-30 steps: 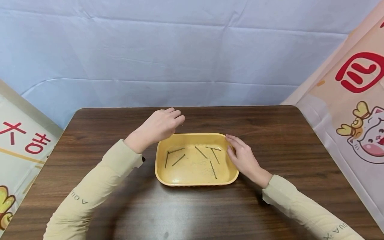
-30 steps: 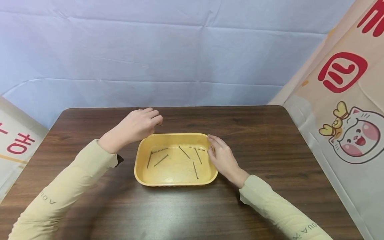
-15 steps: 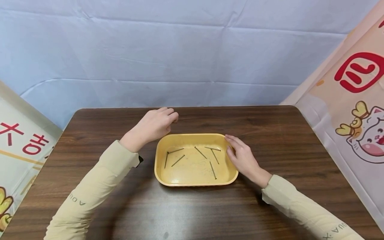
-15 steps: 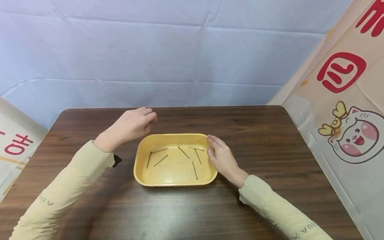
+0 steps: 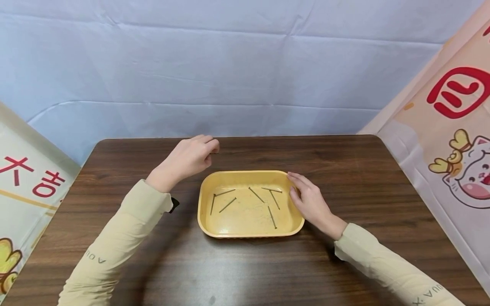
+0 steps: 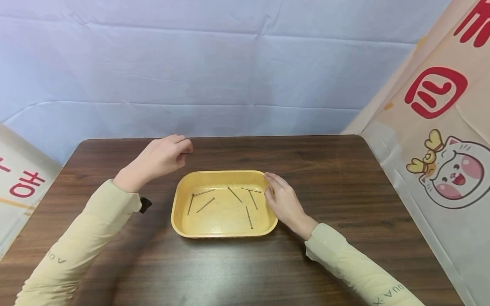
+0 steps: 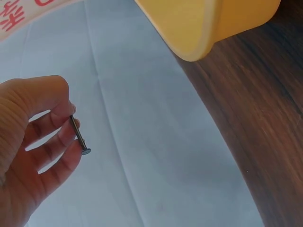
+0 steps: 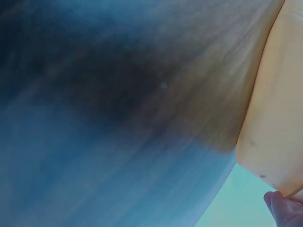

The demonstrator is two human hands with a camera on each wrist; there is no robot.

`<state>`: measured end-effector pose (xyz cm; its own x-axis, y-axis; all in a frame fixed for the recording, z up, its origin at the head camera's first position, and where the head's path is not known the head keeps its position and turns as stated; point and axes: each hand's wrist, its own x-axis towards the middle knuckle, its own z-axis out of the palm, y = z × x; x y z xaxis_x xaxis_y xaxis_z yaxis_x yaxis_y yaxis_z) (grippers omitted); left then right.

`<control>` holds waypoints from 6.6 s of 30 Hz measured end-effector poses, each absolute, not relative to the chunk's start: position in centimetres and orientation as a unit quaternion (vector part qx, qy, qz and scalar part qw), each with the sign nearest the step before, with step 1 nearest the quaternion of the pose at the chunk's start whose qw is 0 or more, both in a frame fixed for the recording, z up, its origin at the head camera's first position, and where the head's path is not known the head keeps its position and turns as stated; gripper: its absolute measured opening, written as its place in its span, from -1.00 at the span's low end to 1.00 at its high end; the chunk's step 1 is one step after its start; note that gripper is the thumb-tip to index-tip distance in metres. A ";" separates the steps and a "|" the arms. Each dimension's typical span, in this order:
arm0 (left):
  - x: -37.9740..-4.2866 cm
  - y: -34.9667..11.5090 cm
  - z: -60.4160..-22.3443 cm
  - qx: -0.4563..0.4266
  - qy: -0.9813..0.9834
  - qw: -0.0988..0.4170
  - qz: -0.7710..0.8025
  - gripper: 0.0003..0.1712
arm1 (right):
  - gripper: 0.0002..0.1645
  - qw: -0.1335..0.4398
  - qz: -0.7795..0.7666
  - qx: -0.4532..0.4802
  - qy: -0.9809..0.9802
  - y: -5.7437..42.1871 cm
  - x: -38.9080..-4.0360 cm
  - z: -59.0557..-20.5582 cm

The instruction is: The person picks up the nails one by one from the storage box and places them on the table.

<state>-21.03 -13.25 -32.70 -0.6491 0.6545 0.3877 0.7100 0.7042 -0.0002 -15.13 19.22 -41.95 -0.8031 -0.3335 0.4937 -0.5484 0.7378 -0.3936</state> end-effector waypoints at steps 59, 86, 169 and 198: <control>-23.0 -17.8 -34.5 -0.234 -0.950 0.030 -0.203 -0.77 | -0.61 0.198 0.277 0.240 -0.909 19.3 -15.2 -41.9; -24.2 -19.2 -36.7 -0.162 -0.945 -0.067 -0.275 -0.82 | -0.62 0.209 0.277 0.243 -0.906 19.2 -15.3 -42.0; -26.0 -21.4 -41.2 -0.095 -0.940 -0.156 -0.288 -0.78 | -0.61 0.203 0.282 0.241 -0.906 19.3 -15.4 -42.1; -25.1 -19.3 -38.3 -0.149 -0.948 -0.106 -0.261 -0.80 | -0.61 0.203 0.279 0.243 -0.907 19.4 -15.4 -42.1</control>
